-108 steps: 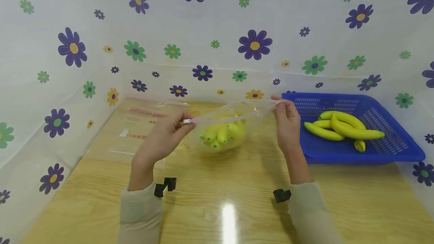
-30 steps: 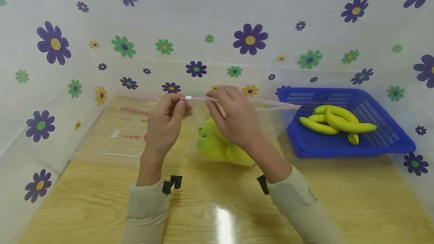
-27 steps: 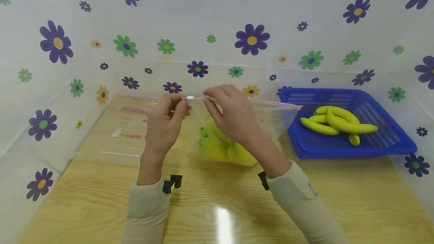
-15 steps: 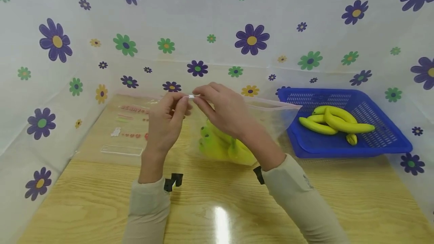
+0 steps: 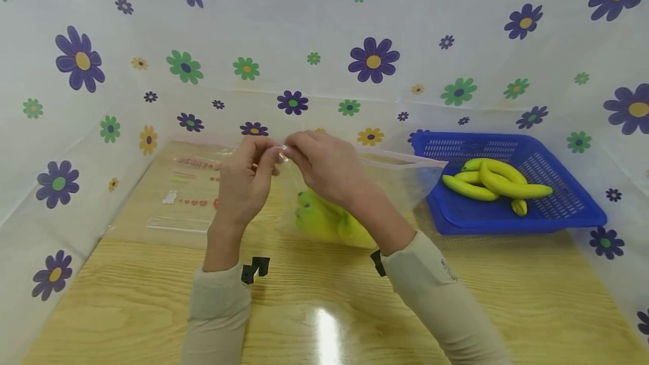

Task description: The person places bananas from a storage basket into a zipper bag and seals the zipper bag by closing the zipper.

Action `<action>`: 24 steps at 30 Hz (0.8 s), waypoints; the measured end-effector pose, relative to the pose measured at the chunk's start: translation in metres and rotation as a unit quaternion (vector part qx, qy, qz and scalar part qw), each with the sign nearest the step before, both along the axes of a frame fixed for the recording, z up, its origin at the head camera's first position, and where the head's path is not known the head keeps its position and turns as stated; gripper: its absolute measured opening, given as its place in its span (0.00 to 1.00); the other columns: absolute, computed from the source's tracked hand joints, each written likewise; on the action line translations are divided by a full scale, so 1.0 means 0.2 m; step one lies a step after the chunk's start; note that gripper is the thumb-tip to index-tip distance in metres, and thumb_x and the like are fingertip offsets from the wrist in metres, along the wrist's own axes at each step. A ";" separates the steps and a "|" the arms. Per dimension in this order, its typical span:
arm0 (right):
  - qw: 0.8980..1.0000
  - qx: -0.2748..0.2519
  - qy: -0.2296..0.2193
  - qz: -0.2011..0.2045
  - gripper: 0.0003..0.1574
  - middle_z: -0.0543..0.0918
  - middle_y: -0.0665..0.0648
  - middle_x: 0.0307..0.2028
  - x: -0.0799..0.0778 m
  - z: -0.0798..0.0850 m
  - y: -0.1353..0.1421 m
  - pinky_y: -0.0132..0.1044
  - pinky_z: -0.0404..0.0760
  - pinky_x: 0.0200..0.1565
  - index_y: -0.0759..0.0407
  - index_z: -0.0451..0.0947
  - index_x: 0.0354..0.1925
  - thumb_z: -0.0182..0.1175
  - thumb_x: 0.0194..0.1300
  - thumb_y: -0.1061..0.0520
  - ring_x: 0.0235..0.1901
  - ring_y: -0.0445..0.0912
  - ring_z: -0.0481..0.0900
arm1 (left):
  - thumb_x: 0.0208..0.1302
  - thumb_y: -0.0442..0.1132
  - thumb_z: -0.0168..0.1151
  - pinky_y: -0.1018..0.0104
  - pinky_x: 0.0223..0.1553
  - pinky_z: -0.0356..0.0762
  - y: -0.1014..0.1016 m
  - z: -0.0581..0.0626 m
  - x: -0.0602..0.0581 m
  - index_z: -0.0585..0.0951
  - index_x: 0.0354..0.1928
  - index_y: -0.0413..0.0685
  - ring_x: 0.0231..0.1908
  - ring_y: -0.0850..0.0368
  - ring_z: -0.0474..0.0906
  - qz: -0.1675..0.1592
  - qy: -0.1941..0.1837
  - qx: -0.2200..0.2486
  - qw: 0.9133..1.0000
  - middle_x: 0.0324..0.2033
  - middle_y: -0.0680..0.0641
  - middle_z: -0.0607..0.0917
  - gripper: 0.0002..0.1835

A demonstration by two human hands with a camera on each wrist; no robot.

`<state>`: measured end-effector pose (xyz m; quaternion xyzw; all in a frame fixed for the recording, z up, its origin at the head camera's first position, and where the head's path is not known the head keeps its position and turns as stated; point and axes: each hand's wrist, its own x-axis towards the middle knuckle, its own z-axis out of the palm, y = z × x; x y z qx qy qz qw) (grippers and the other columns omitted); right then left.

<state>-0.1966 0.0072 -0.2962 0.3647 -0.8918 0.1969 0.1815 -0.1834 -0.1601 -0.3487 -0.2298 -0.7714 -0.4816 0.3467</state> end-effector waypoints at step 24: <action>0.997 -0.054 0.046 -0.026 0.12 0.86 0.54 0.39 0.06 -0.05 0.07 0.36 0.80 0.45 0.60 0.83 0.47 0.57 0.74 0.56 0.41 0.48 0.79 | 0.69 0.31 0.61 0.79 0.25 0.72 0.01 0.00 0.00 0.81 0.42 0.35 0.26 0.58 0.74 -0.021 0.000 -0.019 1.000 0.27 0.44 0.82 0.05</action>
